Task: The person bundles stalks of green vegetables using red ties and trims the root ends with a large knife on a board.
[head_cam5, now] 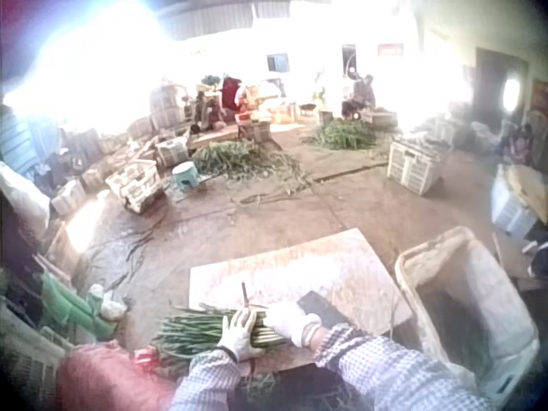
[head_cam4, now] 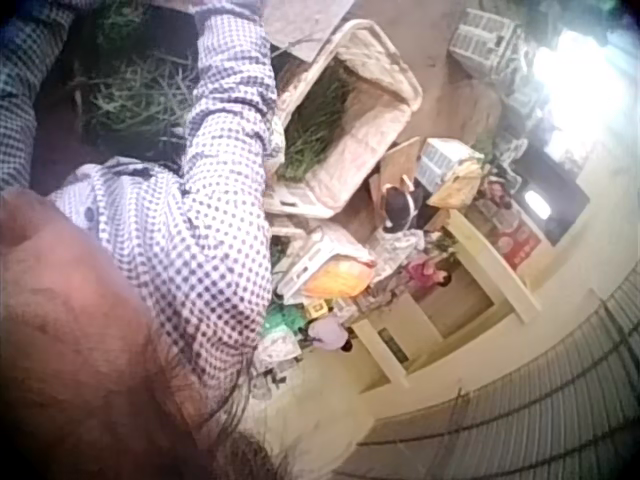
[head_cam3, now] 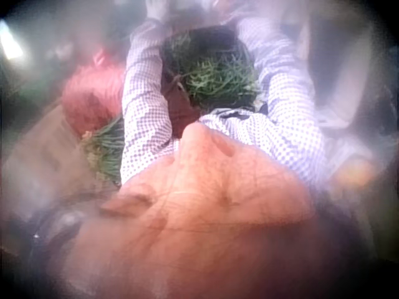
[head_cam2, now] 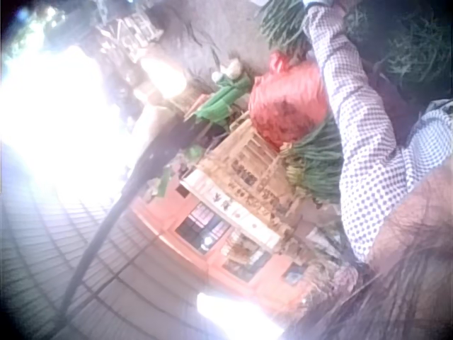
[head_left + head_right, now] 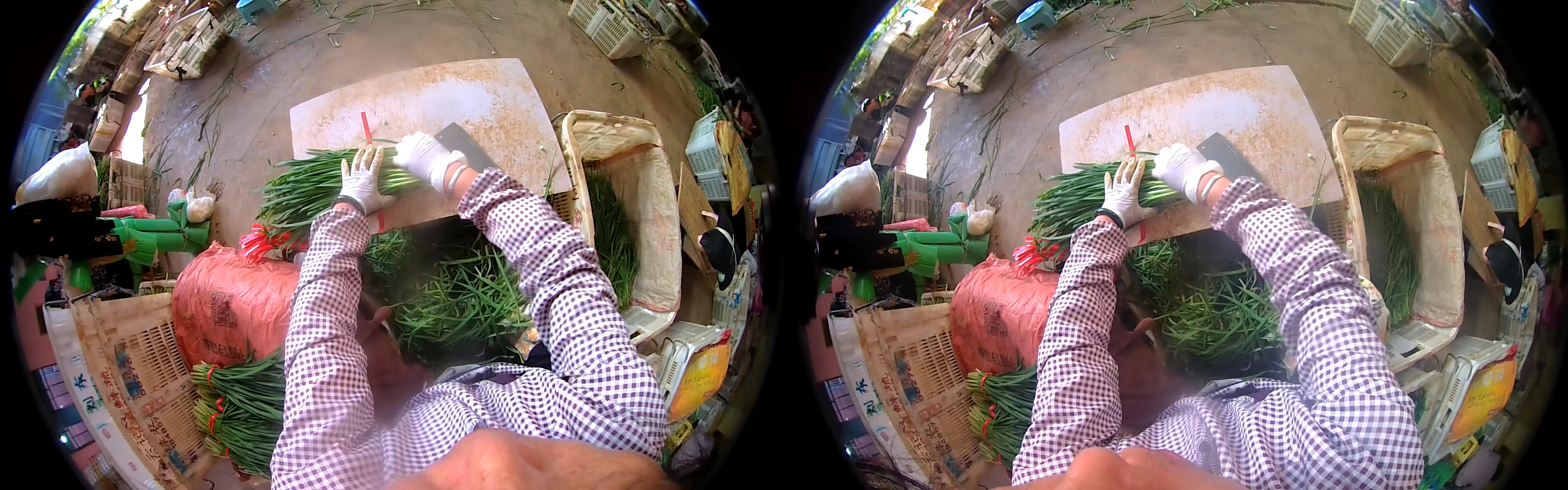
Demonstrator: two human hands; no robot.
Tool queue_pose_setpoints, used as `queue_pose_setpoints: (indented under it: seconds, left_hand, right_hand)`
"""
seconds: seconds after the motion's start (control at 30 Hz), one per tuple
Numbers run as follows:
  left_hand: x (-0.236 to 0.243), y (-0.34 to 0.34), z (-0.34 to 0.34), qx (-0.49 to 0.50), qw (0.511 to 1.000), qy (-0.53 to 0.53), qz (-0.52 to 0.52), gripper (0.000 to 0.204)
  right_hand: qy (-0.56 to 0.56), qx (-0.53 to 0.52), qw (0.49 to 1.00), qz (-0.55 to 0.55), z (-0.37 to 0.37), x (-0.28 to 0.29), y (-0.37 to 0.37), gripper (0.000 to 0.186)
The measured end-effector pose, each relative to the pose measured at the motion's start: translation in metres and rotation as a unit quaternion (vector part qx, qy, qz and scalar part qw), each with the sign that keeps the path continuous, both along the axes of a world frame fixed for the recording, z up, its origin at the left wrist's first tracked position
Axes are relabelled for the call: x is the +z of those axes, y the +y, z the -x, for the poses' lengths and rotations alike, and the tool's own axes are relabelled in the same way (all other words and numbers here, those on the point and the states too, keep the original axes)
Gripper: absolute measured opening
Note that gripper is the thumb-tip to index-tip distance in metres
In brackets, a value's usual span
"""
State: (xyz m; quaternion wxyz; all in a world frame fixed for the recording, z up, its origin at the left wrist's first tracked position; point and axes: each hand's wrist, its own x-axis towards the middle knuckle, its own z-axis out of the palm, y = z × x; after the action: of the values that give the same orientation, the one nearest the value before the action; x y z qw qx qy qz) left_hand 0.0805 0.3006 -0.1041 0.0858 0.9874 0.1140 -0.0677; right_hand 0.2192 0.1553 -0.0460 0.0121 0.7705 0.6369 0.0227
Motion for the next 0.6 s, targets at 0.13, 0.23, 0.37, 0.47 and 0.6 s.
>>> queue_pose_setpoints:
  seconds: [0.13, 0.23, 0.37, 0.47, 0.6]
  left_hand:
    - [0.002, -0.004, -0.004, -0.008, 1.000, -0.015, 0.012, 0.120]
    - [0.002, -0.005, -0.006, -0.004, 1.000, -0.028, 0.011, 0.114]
    - [0.023, -0.016, -0.009, -0.010, 0.999, -0.026, 0.030, 0.109]
    - [0.011, -0.013, -0.002, -0.021, 0.999, -0.033, -0.009, 0.109]
    - [0.024, -0.022, -0.003, -0.048, 0.998, -0.005, -0.049, 0.100]
  right_hand:
    - [-0.113, -0.222, 0.968, 0.034, -0.045, -0.005, -0.042, 0.015]
    - [-0.081, -0.204, 0.975, 0.023, -0.045, 0.026, -0.102, 0.013]
    - [0.173, -0.219, 0.959, -0.036, -0.024, 0.063, -0.213, 0.013]
    - [0.153, -0.342, 0.917, -0.136, -0.021, 0.078, -0.332, 0.017]
    - [0.200, -0.544, 0.809, -0.096, -0.010, 0.067, -0.527, 0.019]
